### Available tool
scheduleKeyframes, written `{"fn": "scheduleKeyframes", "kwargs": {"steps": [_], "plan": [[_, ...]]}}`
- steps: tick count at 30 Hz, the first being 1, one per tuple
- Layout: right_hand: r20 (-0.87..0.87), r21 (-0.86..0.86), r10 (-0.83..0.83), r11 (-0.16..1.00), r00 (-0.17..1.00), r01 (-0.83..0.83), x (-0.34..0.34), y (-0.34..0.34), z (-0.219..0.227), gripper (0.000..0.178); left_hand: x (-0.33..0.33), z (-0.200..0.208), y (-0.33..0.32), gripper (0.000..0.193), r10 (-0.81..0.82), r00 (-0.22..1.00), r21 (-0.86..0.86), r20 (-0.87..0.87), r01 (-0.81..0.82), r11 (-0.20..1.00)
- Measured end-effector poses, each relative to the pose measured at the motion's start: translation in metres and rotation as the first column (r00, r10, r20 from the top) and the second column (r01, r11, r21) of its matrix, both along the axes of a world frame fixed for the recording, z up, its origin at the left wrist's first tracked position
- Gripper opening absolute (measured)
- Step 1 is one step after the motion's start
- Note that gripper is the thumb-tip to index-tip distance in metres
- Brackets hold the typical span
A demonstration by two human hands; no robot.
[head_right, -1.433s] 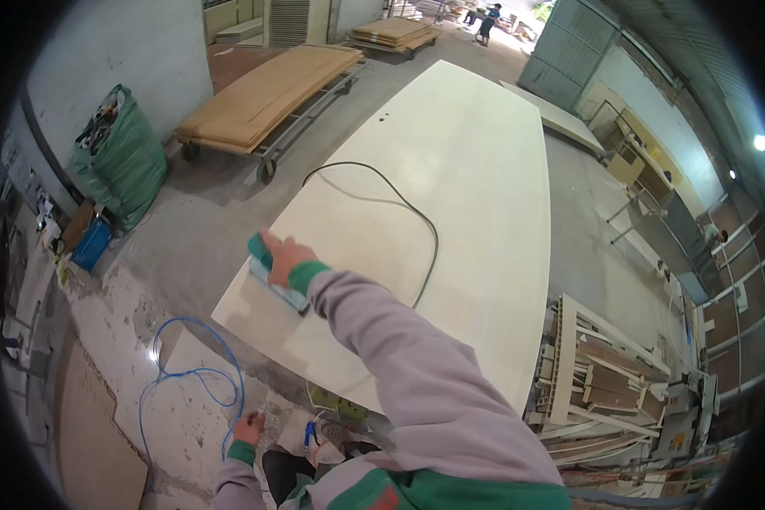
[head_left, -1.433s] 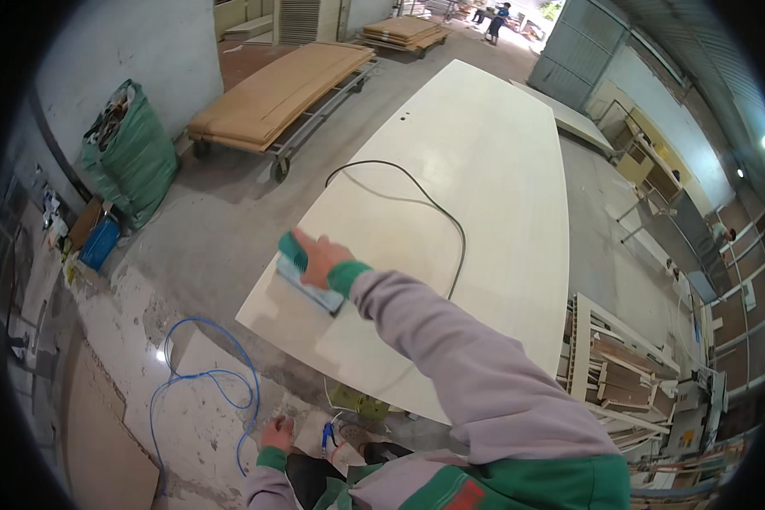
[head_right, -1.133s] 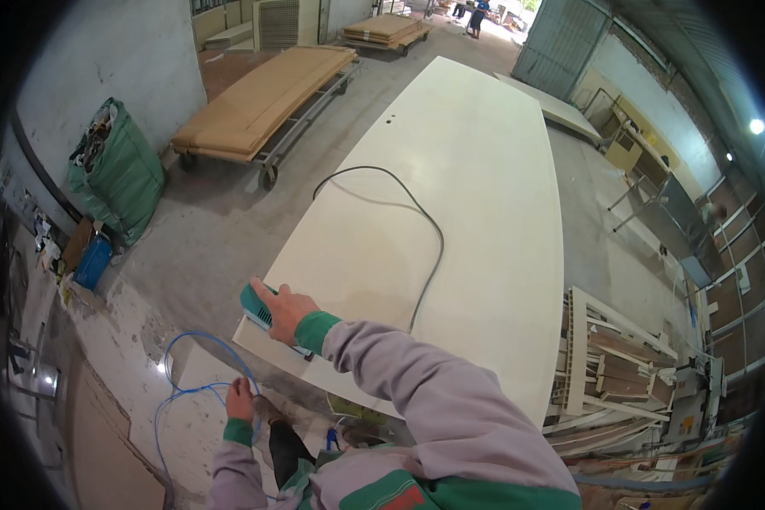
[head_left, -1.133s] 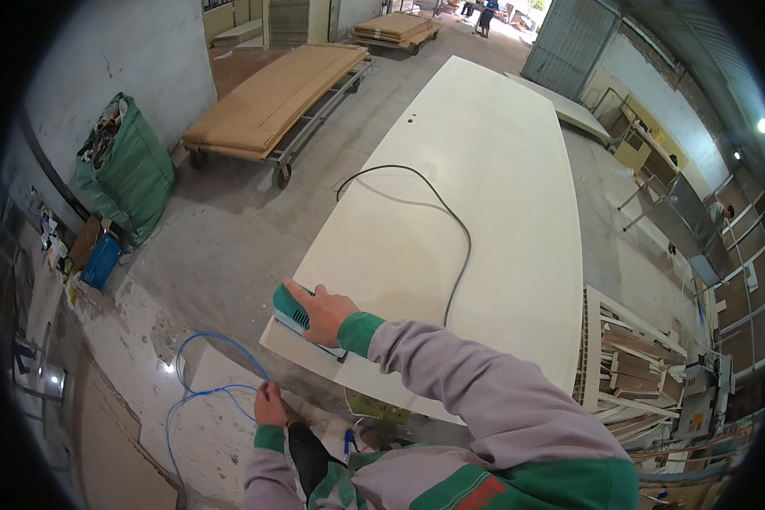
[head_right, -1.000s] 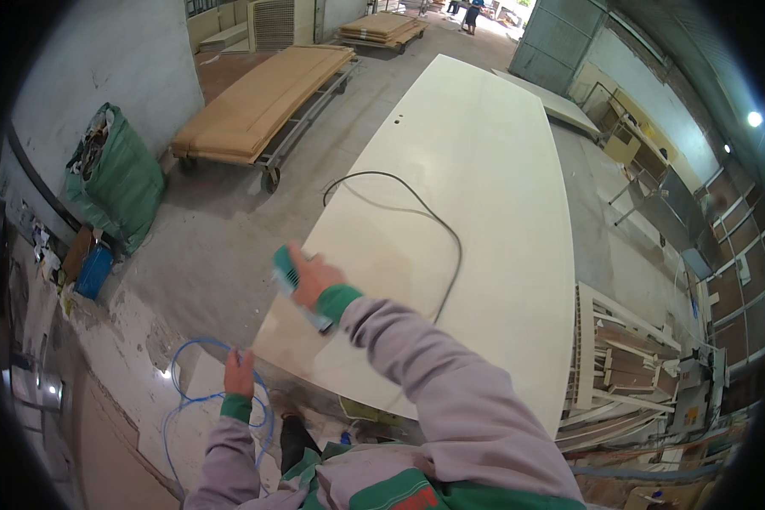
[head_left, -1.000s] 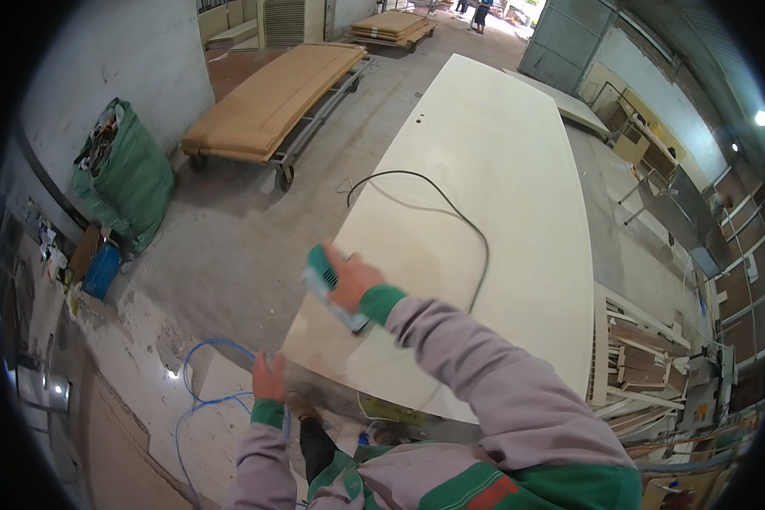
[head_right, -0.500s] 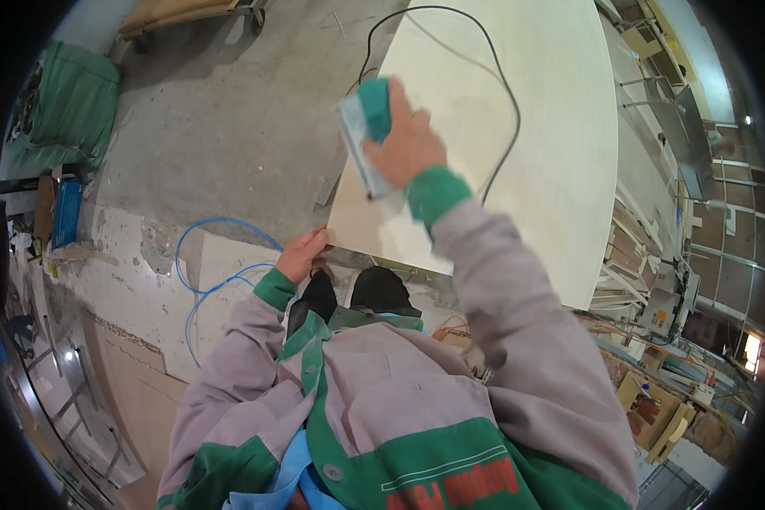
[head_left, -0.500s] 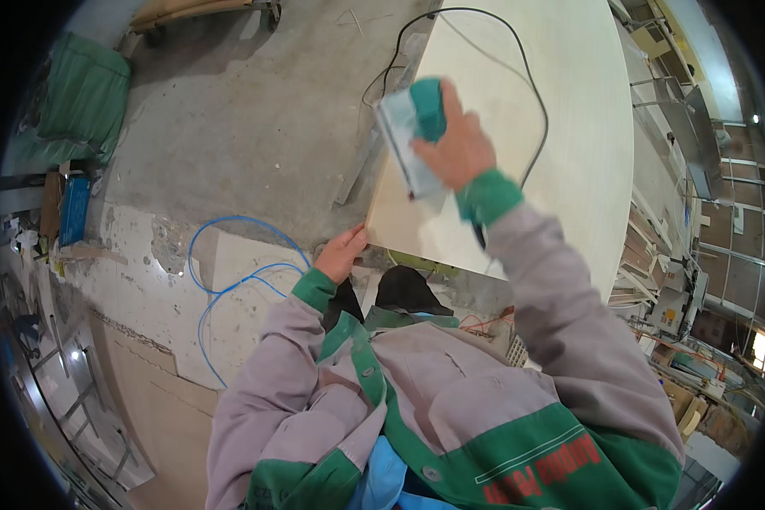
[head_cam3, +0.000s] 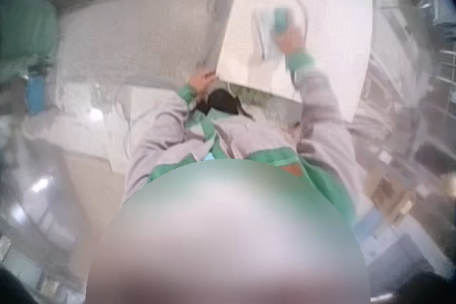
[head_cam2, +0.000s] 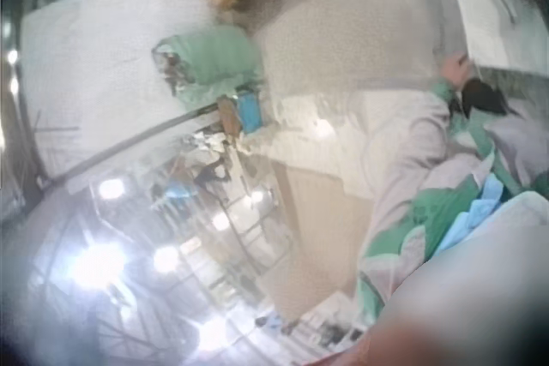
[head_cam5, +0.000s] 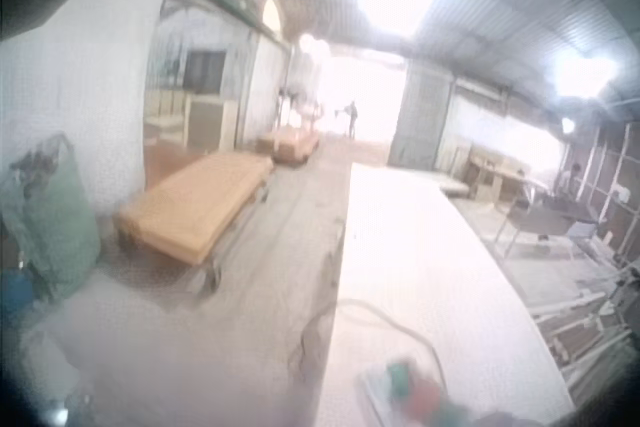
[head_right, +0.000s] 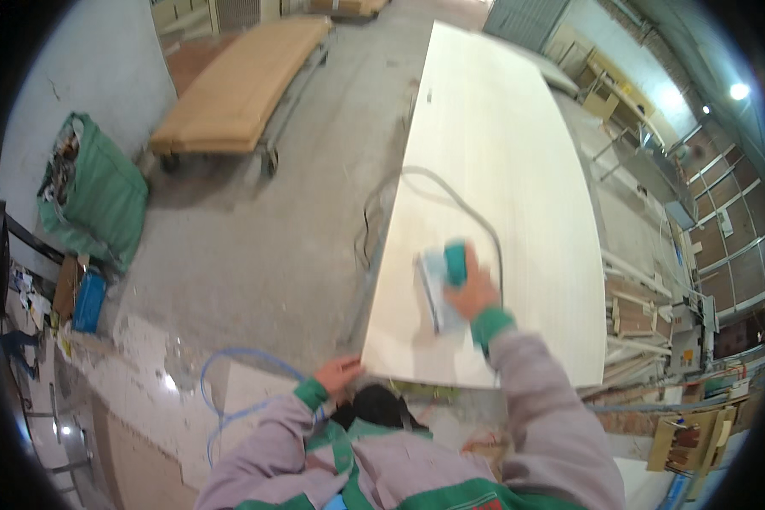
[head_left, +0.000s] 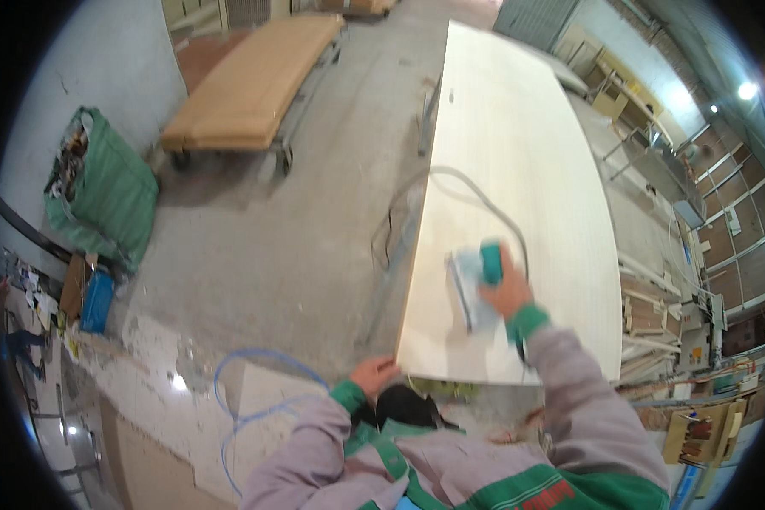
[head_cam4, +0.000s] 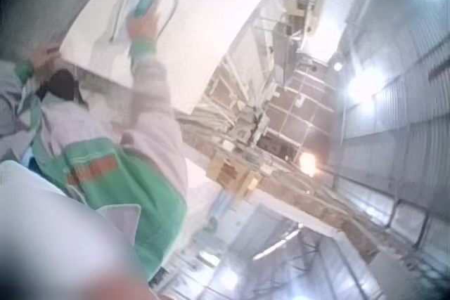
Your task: The person sands a large white board with an electric sander, moving systematically across the surface. They then use a blue air blower to remove dust from the board and flip it over to continue sanding the other side.
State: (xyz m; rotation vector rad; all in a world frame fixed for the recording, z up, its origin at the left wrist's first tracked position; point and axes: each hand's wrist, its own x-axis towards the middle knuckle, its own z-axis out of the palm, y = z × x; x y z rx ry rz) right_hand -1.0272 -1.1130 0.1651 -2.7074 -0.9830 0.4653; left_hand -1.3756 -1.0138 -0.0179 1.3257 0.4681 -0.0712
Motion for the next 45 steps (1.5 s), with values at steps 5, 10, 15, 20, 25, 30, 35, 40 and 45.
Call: {"fn": "scheduleKeyframes", "kwargs": {"steps": [5, 10, 15, 20, 25, 30, 35, 40, 45], "plan": [[-0.102, -0.028, 0.243, 0.969, 0.965, -0.247, -0.134, -0.064, 0.024, 0.109, -0.023, 0.056, 0.020, 0.071, 0.273, 0.946, 0.323, -0.175, -0.207, 0.923], [-0.201, 0.018, 0.506, 0.858, 0.839, -0.513, -0.186, -0.007, 0.016, 0.091, 0.010, 0.157, 0.056, 0.058, 0.200, 0.936, 0.633, 0.289, -0.344, 0.693], [-0.178, 0.020, 0.523, 0.849, 0.833, -0.529, -0.134, 0.020, 0.002, 0.066, 0.110, 0.194, 0.054, 0.042, 0.124, 0.991, 0.839, 0.048, -0.108, 0.533], [-0.250, -0.052, 0.454, 0.876, 0.855, -0.480, -0.122, -0.063, 0.017, 0.063, 0.117, 0.190, -0.040, 0.036, 0.221, 0.957, 0.860, 0.187, -0.268, 0.434], [-0.217, 0.258, 0.652, 0.756, 0.726, -0.602, -0.152, -0.049, 0.019, 0.055, 0.077, 0.183, -0.035, 0.029, 0.348, 0.929, 0.836, 0.130, -0.291, 0.466], [-0.123, 0.044, 0.502, 0.865, 0.856, -0.500, -0.104, 0.055, 0.025, 0.043, 0.154, 0.178, 0.081, 0.046, 0.257, 0.966, 0.813, -0.010, -0.142, 0.564], [-0.043, 0.085, 0.256, 0.964, 0.966, -0.251, -0.004, 0.093, 0.027, 0.099, 0.231, 0.163, 0.126, 0.061, 0.358, 0.918, 0.844, 0.170, -0.323, 0.429], [0.049, 0.097, -0.017, 0.995, 0.999, 0.012, 0.044, 0.042, 0.027, 0.112, 0.188, 0.101, 0.176, 0.068, 0.310, 0.951, 0.750, -0.011, -0.198, 0.632], [-0.006, 0.089, -0.207, 0.974, 0.978, 0.207, -0.039, 0.005, 0.029, 0.110, 0.141, 0.058, 0.256, 0.069, 0.192, 0.953, 0.668, -0.233, 0.014, 0.744]]}}
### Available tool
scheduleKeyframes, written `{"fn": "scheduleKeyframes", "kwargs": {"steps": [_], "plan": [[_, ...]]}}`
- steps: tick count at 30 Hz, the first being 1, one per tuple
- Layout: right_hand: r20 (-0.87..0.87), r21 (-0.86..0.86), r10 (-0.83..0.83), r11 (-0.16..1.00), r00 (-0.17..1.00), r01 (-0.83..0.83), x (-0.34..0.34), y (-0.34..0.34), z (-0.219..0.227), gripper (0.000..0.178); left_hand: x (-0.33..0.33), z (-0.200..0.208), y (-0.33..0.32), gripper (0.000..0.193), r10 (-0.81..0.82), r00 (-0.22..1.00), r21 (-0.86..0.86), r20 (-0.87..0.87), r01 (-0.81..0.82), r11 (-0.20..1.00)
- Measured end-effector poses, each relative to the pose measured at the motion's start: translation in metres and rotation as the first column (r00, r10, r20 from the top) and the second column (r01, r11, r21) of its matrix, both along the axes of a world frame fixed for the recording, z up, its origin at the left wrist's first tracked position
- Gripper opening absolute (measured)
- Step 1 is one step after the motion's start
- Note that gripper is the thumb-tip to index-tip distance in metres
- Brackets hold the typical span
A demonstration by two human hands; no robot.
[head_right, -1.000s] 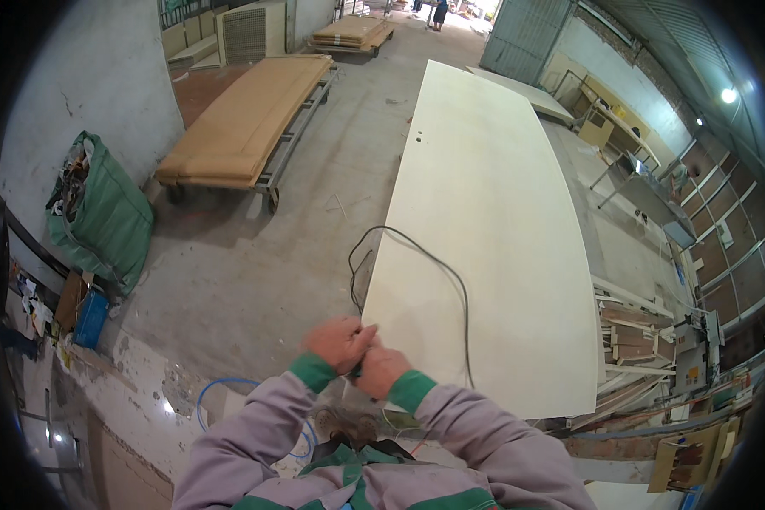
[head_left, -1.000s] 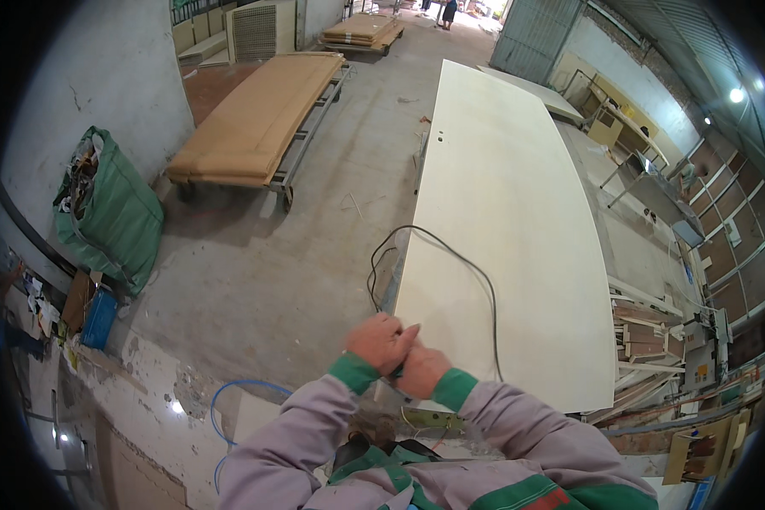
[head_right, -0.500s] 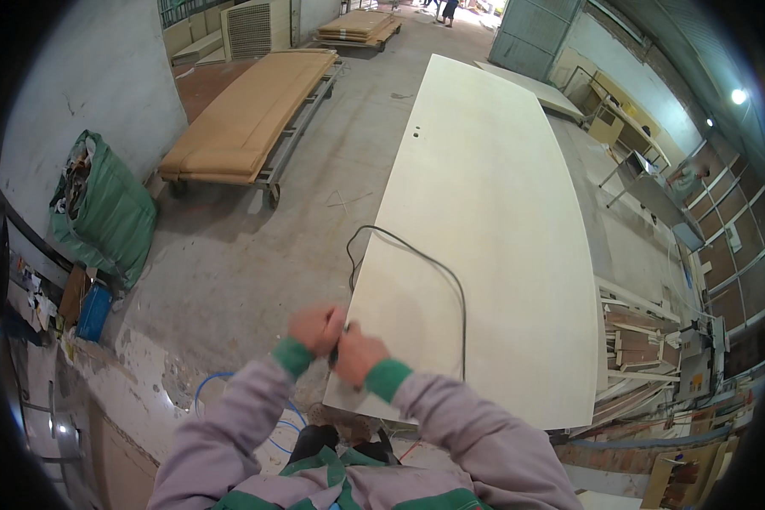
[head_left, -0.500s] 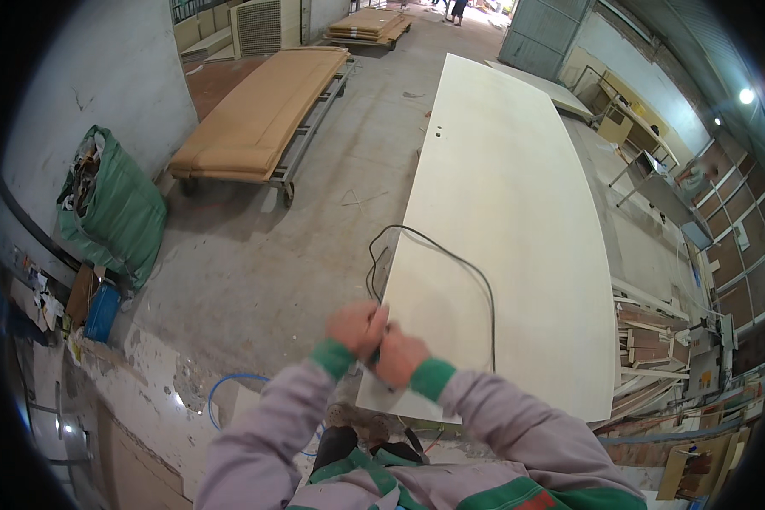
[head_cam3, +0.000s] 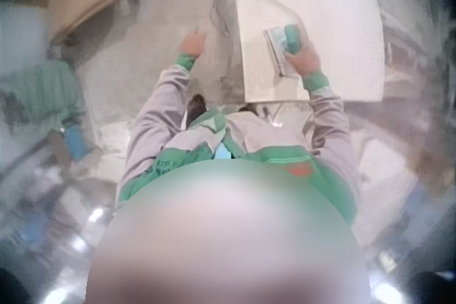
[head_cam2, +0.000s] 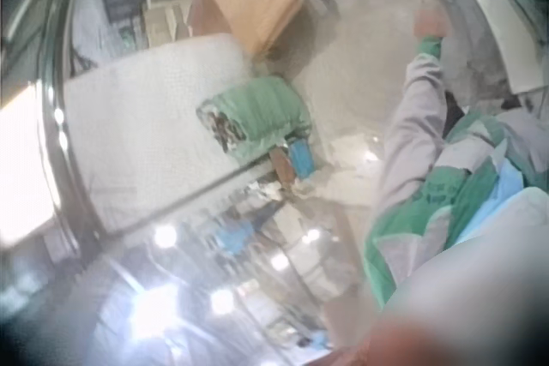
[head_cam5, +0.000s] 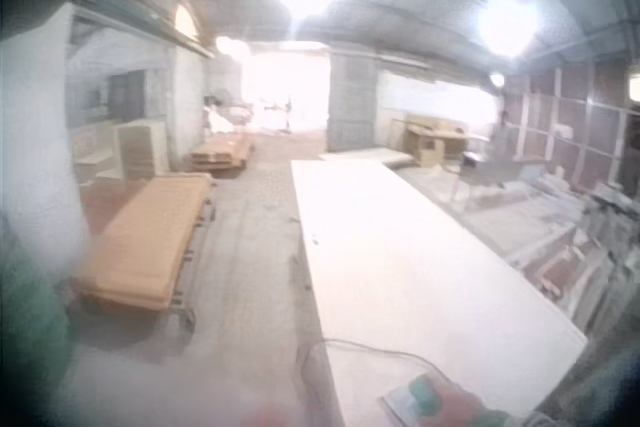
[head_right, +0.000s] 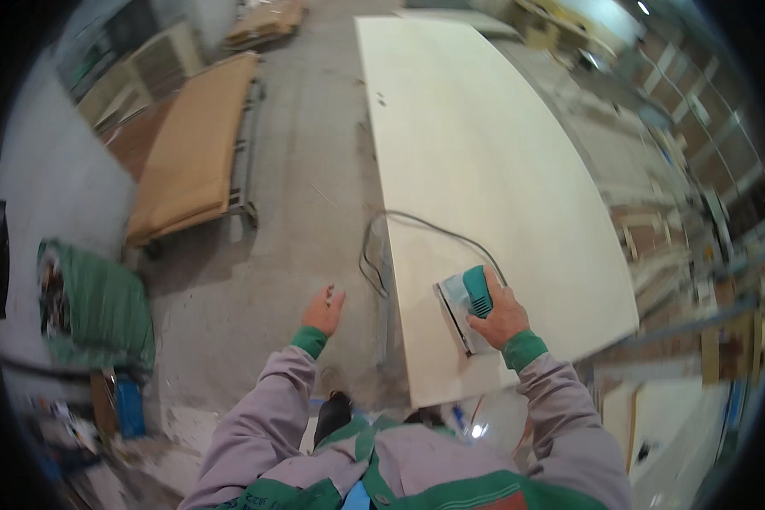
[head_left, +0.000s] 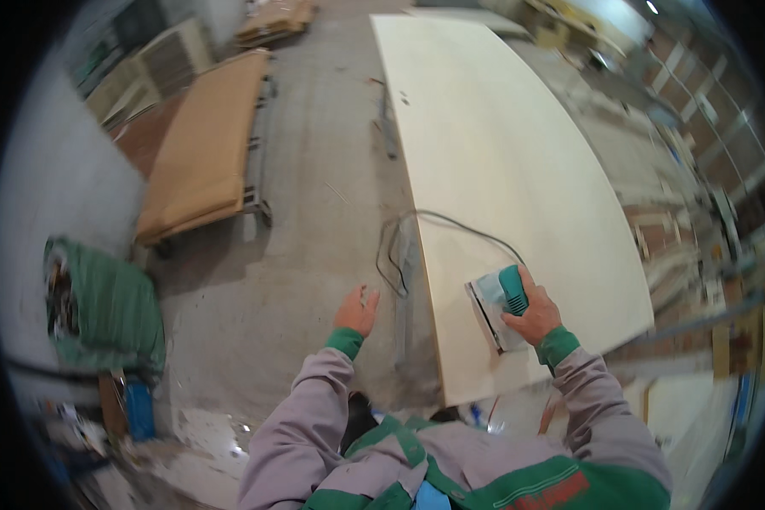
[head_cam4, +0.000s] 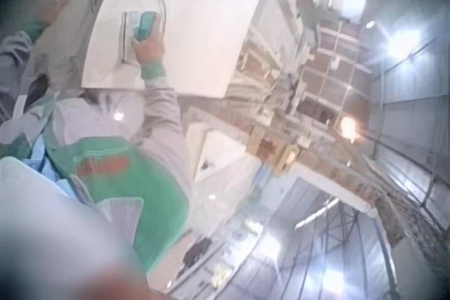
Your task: The person sands a large white board with an electric sander, moving systematically across the surface. They then use a blue air blower to remove dust from the board and flip it over to continue sanding the other side.
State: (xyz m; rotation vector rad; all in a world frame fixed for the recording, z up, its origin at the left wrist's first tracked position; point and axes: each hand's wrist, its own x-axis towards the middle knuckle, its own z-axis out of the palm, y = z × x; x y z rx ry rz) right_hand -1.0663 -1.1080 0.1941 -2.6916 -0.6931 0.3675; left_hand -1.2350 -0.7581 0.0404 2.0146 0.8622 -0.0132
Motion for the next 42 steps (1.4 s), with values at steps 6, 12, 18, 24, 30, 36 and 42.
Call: {"fn": "scheduleKeyframes", "kwargs": {"steps": [6, 12, 18, 24, 30, 36, 42], "plan": [[-0.140, 0.040, -0.111, 0.992, 0.984, 0.117, -0.143, 0.019, 0.011, 0.106, 0.070, 0.030, 0.020, 0.070, -0.549, 0.802, 0.379, 0.237, 0.444, 0.812], [-0.266, 0.243, -0.246, 0.919, 0.932, 0.312, -0.196, 0.047, 0.047, 0.104, 0.167, 0.047, -0.035, 0.075, -0.861, 0.508, 0.697, 0.028, 0.608, 0.381], [-0.292, 0.579, -0.572, 0.532, 0.767, 0.618, -0.158, 0.019, 0.066, 0.101, 0.164, 0.040, -0.049, 0.032, -0.939, 0.308, 0.608, -0.153, 0.778, 0.156], [-0.064, 0.307, -0.793, 0.562, 0.606, 0.768, -0.028, -0.067, 0.018, 0.103, 0.037, 0.016, 0.012, 0.015, -0.961, 0.069, 0.320, -0.268, 0.947, -0.021], [0.116, 0.024, -0.867, 0.489, 0.484, 0.872, 0.114, -0.082, -0.032, 0.106, -0.028, -0.004, 0.120, 0.047, -0.715, 0.686, -0.226, -0.135, 0.681, 0.696], [0.105, -0.002, -0.824, 0.559, 0.556, 0.829, 0.190, 0.033, -0.025, 0.106, 0.088, -0.038, 0.208, 0.048, -0.637, 0.770, -0.193, -0.047, 0.618, 0.762], [-0.105, 0.026, -0.753, 0.650, 0.649, 0.759, 0.065, 0.186, -0.008, 0.105, 0.311, -0.035, 0.242, 0.067, -0.482, 0.852, -0.169, 0.205, 0.516, 0.840]]}}
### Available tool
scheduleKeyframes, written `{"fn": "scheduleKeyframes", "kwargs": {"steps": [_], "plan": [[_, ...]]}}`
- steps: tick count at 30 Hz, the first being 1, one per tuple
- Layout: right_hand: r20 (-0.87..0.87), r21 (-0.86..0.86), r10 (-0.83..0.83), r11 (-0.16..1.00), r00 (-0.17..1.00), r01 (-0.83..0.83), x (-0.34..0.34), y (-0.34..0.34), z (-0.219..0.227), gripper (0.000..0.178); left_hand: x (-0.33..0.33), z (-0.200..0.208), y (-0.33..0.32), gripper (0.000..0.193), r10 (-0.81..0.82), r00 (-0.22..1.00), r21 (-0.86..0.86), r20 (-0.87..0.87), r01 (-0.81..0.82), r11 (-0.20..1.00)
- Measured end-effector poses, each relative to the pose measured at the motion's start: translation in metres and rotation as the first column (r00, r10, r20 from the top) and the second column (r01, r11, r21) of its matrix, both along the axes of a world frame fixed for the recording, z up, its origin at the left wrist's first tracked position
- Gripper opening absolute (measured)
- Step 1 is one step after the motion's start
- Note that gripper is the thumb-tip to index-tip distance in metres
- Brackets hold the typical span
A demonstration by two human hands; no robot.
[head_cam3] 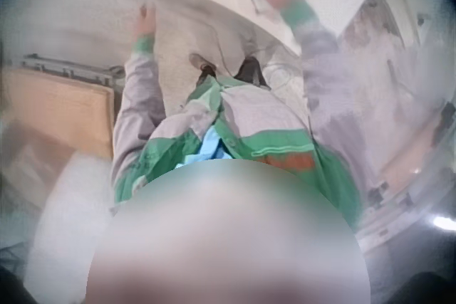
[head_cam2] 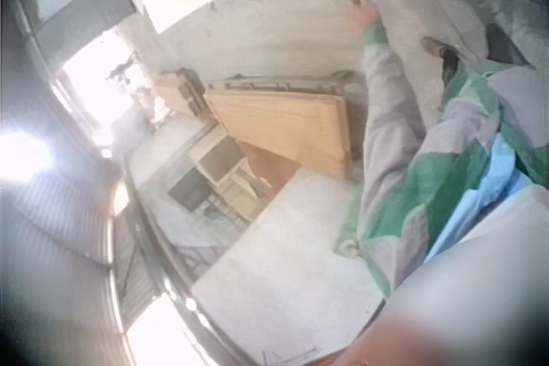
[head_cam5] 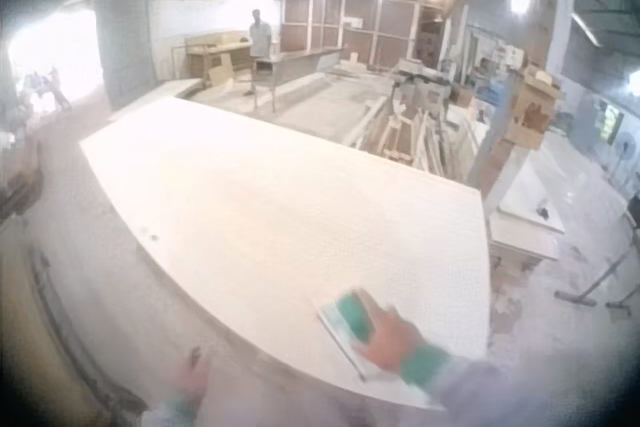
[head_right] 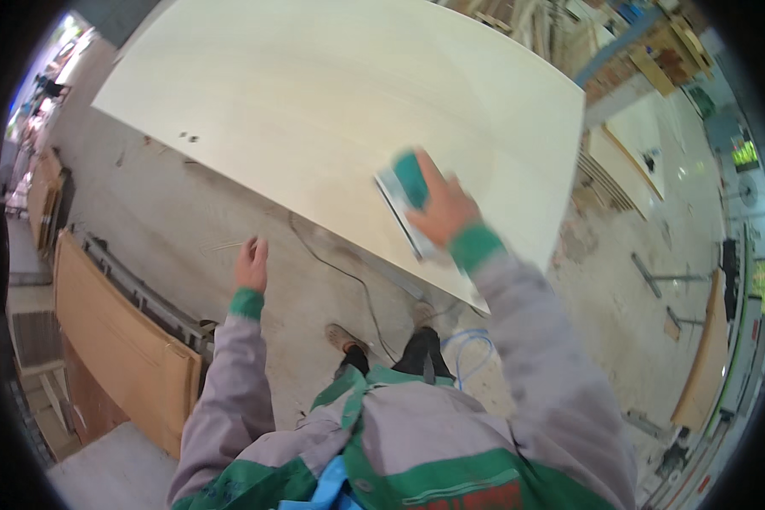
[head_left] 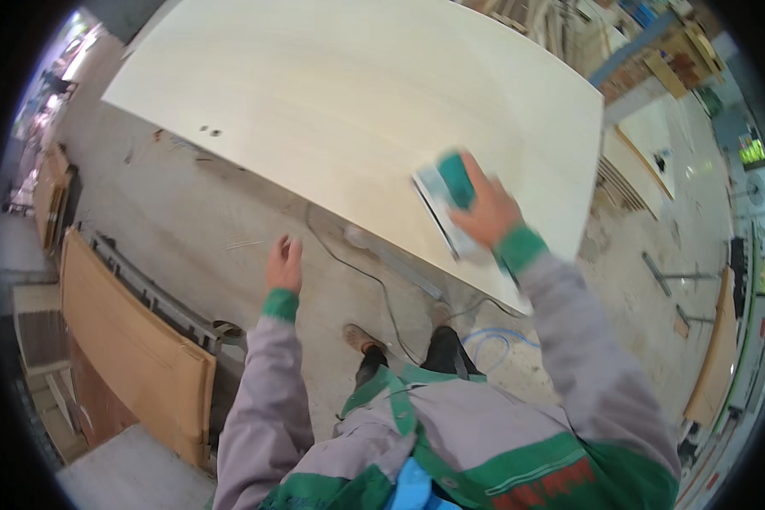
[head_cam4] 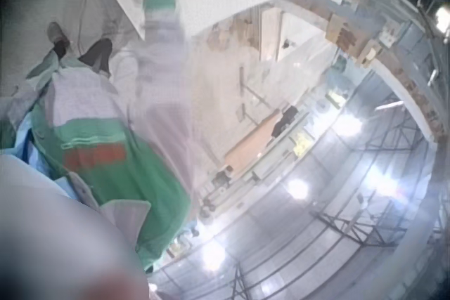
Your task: The person sands a large white board with an electric sander, moving systematically across the surface. They then use a blue air blower to remove dust from the board and flip it over to continue sanding the other side.
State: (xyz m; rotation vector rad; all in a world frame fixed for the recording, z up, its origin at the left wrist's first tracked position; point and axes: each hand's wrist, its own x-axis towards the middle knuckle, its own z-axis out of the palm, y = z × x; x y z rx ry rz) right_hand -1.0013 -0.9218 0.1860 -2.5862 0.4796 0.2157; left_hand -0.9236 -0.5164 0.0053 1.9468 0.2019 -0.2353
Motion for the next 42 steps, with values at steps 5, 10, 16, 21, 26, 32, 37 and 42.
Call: {"fn": "scheduleKeyframes", "kwargs": {"steps": [5, 10, 16, 21, 26, 32, 37, 42], "plan": [[0.130, -0.063, -0.192, 0.977, 0.973, 0.202, -0.102, 0.023, -0.001, 0.106, 0.181, -0.008, 0.006, 0.112, 0.177, 0.979, 0.304, -0.100, -0.140, 0.942], [0.159, -0.112, -0.514, 0.839, 0.843, 0.533, -0.062, -0.065, -0.018, 0.108, 0.250, -0.007, -0.029, 0.109, 0.332, 0.919, 0.135, -0.213, -0.308, 0.942], [0.217, -0.040, -0.500, 0.854, 0.838, 0.519, 0.114, -0.139, -0.036, 0.110, 0.237, 0.011, -0.074, 0.077, 0.696, 0.707, 0.189, -0.125, -0.672, 0.716], [0.227, -0.184, -0.215, 0.948, 0.950, 0.259, 0.263, -0.083, -0.034, 0.113, 0.238, 0.020, -0.068, 0.074, 0.693, 0.705, 0.204, -0.152, -0.664, 0.719], [0.128, -0.110, 0.050, 0.993, 0.991, -0.036, 0.330, 0.053, -0.020, 0.112, 0.237, -0.013, -0.060, 0.075, 0.650, 0.752, 0.165, -0.108, -0.632, 0.757], [0.063, 0.084, 0.242, 0.966, 0.968, -0.247, 0.243, 0.167, -0.003, 0.093, 0.208, -0.103, 0.051, 0.081, 0.299, 0.809, -0.449, -0.506, -0.543, 0.710], [-0.415, 0.541, 0.288, 0.841, 0.863, -0.020, 0.133, 0.169, 0.015, 0.046, 0.016, -0.178, 0.220, 0.069, 0.459, 0.702, 0.036, -0.544, -0.528, 0.849], [-0.446, 0.468, 0.181, 0.882, 0.877, 0.056, 0.060, 0.185, 0.013, 0.040, -0.206, -0.184, 0.310, 0.086, 0.492, 0.335, 0.506, -0.803, -0.052, 0.861]]}}
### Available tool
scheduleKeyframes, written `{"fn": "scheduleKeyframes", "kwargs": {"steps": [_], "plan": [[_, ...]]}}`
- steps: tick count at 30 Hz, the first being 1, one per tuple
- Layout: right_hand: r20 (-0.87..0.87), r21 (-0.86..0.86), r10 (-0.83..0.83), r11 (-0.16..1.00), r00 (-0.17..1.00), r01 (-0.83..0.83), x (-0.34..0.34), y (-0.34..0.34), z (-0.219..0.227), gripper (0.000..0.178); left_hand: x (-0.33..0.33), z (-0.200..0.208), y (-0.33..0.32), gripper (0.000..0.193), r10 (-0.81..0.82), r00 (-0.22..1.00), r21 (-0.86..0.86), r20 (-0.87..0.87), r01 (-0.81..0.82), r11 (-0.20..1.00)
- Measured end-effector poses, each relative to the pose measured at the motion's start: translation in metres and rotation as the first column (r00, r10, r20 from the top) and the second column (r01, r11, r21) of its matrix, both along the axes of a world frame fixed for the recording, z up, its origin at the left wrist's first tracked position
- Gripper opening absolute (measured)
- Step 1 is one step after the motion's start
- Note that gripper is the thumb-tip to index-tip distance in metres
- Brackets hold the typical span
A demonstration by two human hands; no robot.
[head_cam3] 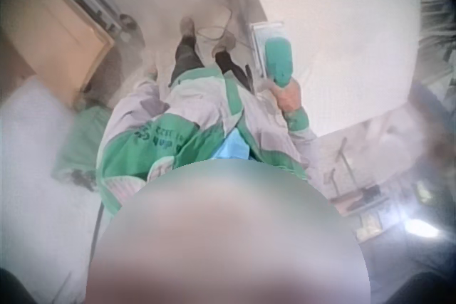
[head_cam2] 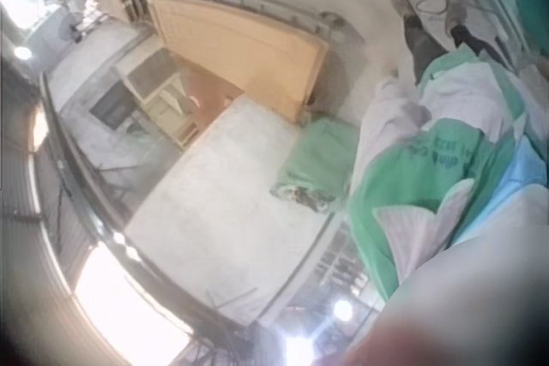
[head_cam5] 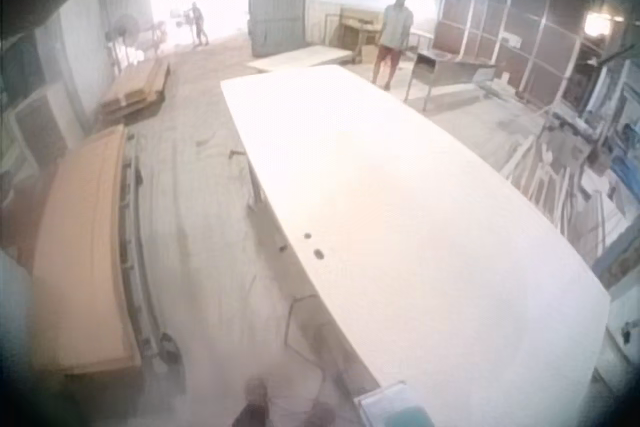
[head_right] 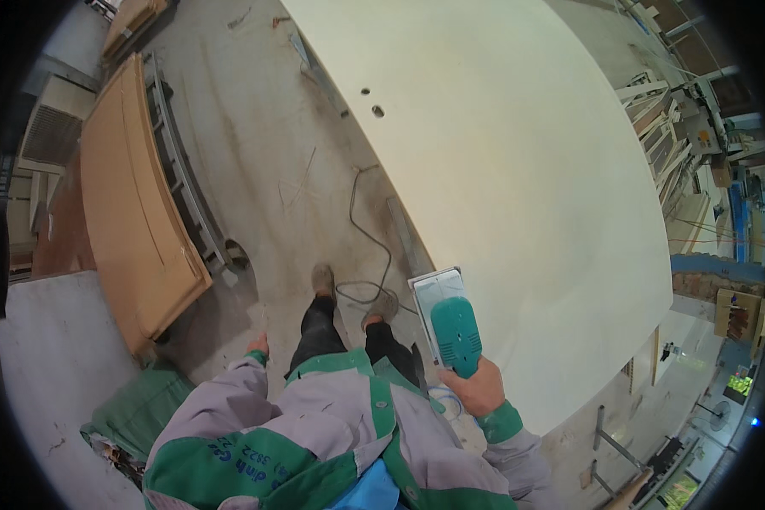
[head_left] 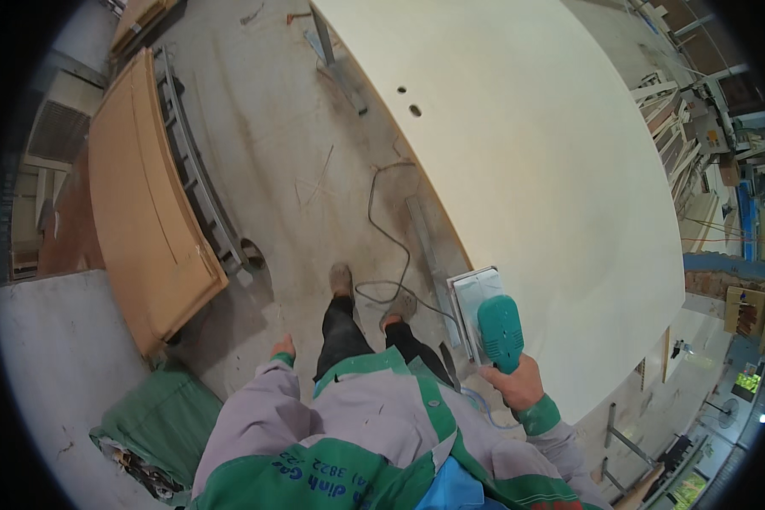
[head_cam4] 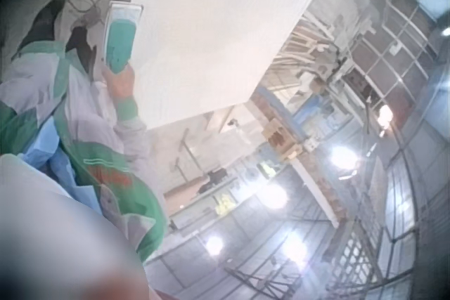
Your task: The person sands a large white board with an electric sander, moving systematically across the surface. They then use a blue air blower to remove dust from the board and flip it over to continue sanding the other side.
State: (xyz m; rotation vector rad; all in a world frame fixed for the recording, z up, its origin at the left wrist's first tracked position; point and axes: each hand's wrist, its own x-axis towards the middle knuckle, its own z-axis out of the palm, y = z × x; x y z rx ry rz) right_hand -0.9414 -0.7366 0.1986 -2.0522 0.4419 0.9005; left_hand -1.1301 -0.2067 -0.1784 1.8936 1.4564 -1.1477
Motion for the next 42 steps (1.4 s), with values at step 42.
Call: {"fn": "scheduleKeyframes", "kwargs": {"steps": [42], "plan": [[-0.398, -0.590, 0.105, 0.731, 0.911, -0.342, 0.084, 0.155, -0.686, 0.059, 0.133, -0.108, -0.052, 0.078, -0.622, 0.781, -0.112, 0.045, 0.623, 0.774]]}}
